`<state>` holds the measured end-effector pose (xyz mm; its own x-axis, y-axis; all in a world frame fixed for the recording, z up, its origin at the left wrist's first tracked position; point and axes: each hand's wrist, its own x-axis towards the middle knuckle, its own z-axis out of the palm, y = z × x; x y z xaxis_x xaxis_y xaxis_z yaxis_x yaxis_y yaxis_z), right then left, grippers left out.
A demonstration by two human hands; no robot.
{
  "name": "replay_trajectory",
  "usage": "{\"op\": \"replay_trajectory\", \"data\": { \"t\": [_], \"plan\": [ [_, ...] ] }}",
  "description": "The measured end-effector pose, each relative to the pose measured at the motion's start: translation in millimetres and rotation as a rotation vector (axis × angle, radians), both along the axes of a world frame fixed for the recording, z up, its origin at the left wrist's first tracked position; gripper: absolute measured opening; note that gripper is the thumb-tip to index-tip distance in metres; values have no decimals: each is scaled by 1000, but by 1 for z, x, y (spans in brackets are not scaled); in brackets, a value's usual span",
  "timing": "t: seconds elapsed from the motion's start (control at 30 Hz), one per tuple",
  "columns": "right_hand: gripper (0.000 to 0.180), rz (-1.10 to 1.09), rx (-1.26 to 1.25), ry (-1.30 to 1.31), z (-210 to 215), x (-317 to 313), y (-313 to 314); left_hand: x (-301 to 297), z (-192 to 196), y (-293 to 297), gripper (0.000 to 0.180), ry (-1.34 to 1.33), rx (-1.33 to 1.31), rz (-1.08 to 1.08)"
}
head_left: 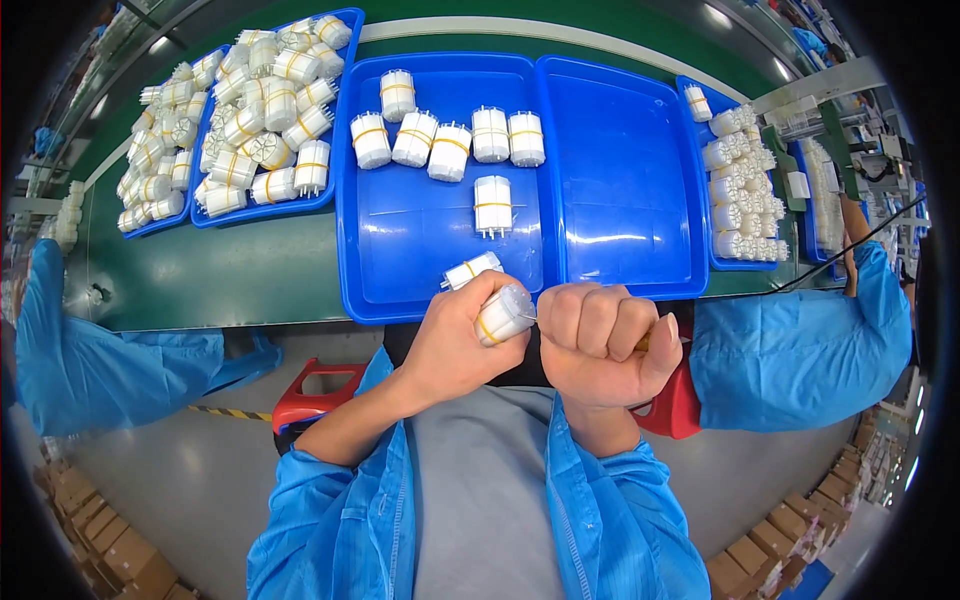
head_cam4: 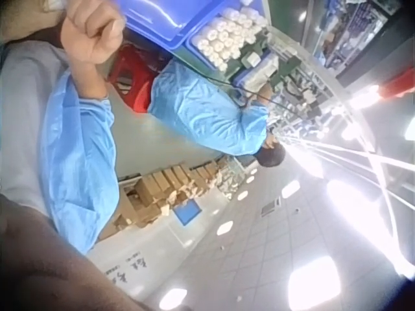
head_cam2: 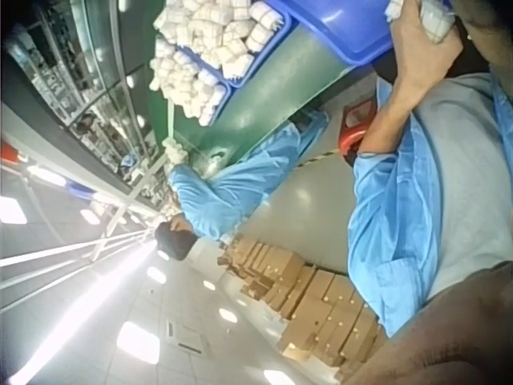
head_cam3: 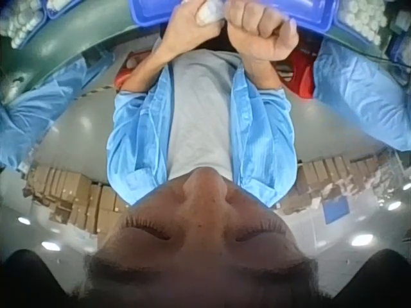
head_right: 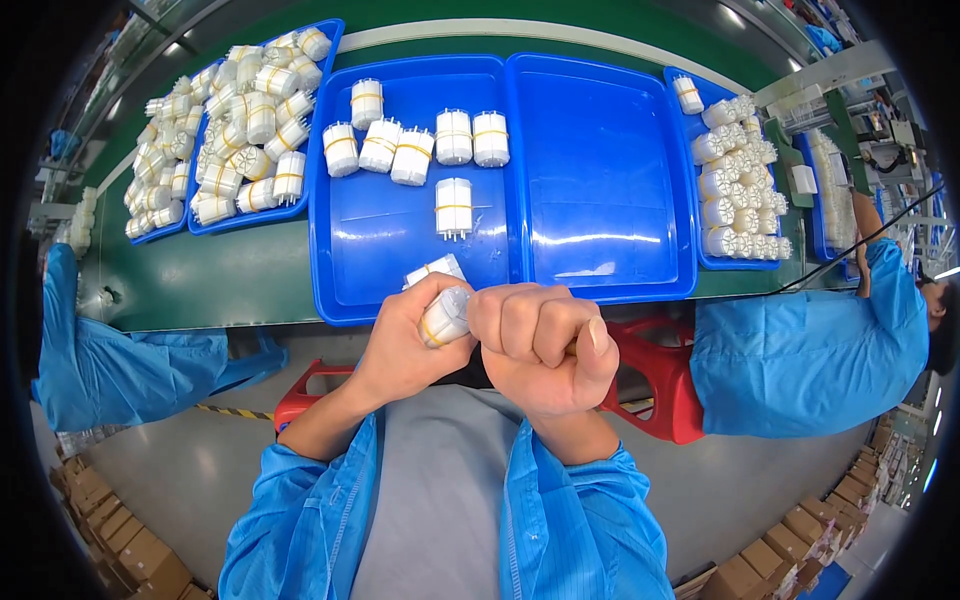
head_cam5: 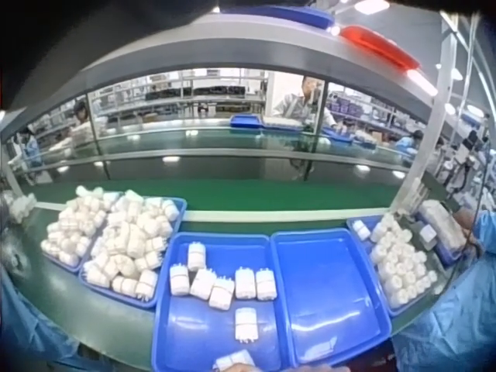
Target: The person assembles small cylindrical components by hand, securing yellow bands onto them with a manual screwdriver.
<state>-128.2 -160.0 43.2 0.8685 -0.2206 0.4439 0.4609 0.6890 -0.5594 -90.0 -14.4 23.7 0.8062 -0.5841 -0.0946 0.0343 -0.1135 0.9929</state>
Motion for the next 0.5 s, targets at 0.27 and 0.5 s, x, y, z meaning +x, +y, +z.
{"op": "replay_trajectory", "data": {
  "t": [0.27,0.5],
  "plan": [
    [51,-2,65,64,-17,7,1,1,-11,-1,38,-262,231,1],
    [49,85,170,121,-8,8,-11,4,1,-1,39,-182,81,11]
  ]
}}
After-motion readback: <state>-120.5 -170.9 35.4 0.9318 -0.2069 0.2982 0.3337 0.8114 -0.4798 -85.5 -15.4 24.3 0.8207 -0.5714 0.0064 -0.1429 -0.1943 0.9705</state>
